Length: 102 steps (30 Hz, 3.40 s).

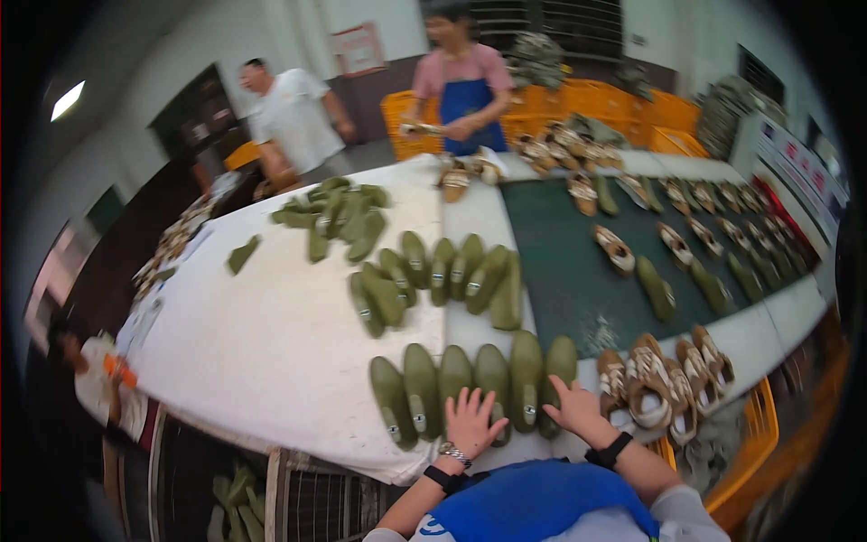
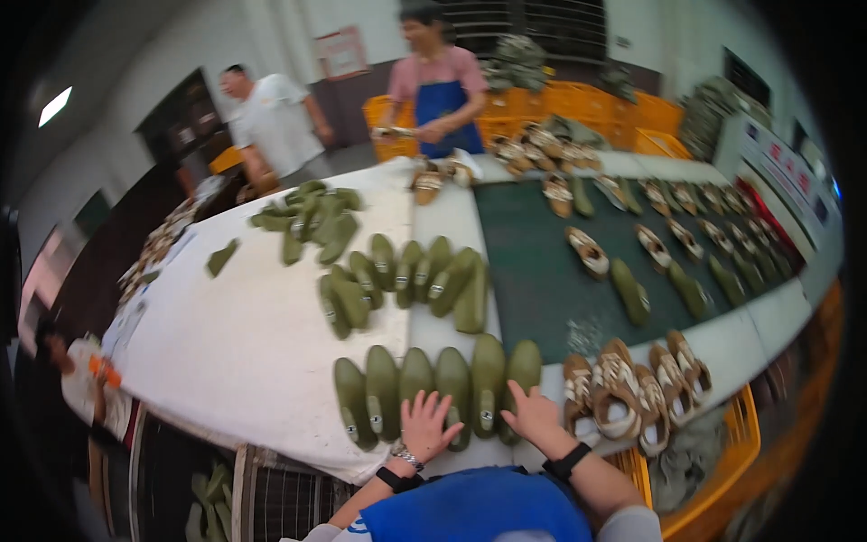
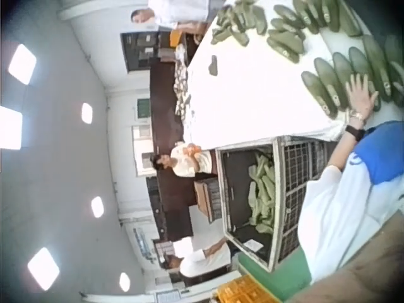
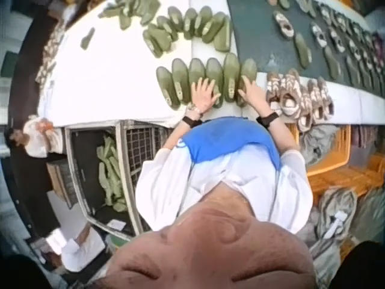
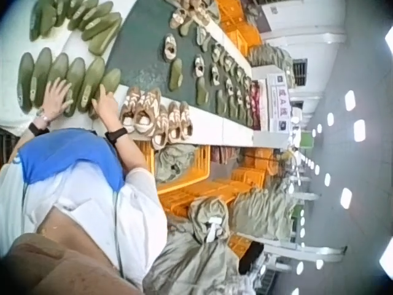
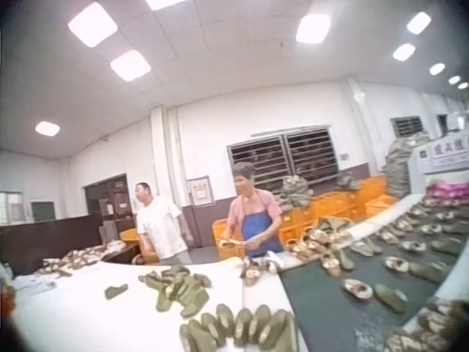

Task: Organizing shoe lasts and placing manufactured shoe components on a conveyor belt in a factory setting.

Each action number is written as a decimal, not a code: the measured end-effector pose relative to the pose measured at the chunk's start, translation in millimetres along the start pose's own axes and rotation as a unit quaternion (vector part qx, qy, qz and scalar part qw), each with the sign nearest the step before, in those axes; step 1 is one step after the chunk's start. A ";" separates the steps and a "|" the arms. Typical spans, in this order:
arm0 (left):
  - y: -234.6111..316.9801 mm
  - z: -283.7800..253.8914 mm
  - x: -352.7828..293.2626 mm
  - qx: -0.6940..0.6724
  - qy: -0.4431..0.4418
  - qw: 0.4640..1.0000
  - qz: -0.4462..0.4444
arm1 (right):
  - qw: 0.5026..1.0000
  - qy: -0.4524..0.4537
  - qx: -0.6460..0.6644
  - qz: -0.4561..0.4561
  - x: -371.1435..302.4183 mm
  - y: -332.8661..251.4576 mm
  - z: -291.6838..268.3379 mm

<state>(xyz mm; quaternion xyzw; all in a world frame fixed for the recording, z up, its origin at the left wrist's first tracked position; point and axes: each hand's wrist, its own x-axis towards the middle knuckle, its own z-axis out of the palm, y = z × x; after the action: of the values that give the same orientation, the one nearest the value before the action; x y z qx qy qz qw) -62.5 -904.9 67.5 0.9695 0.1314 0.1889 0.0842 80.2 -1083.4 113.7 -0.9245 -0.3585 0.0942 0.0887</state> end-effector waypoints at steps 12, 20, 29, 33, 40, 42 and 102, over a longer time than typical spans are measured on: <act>-1.4 6.4 2.9 -0.015 -0.046 0.999 -0.014 | 0.781 -0.066 0.588 0.197 71.3 68.2 -30.6; 2.6 6.8 5.4 -0.016 -0.055 0.998 -0.020 | 0.929 0.004 0.368 0.047 179.2 115.9 -71.8; -1.4 6.5 7.2 -0.011 -0.062 0.997 -0.034 | 0.996 -0.038 -0.023 0.083 219.4 143.7 20.7; -2.3 5.4 5.1 -0.011 -0.057 0.998 -0.030 | 0.990 -0.047 -0.067 0.119 221.3 150.7 16.8; -1.3 3.0 -1.7 -0.037 -0.070 0.996 -0.033 | 0.987 -0.046 -0.064 0.142 199.9 164.8 7.6; -5.0 2.6 -2.6 -0.045 -0.079 0.995 -0.039 | 0.981 -0.063 -0.126 0.130 194.3 155.6 -9.2; -27.8 19.0 29.7 -0.038 0.004 0.979 -0.201 | 0.991 0.094 -0.049 0.076 404.1 152.4 4.2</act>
<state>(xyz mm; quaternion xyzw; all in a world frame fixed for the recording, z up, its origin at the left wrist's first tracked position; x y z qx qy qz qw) -34.8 -872.1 54.4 0.9186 0.3166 0.1771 0.1567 470.8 -919.2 29.7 -0.9572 -0.2812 -0.0042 0.0690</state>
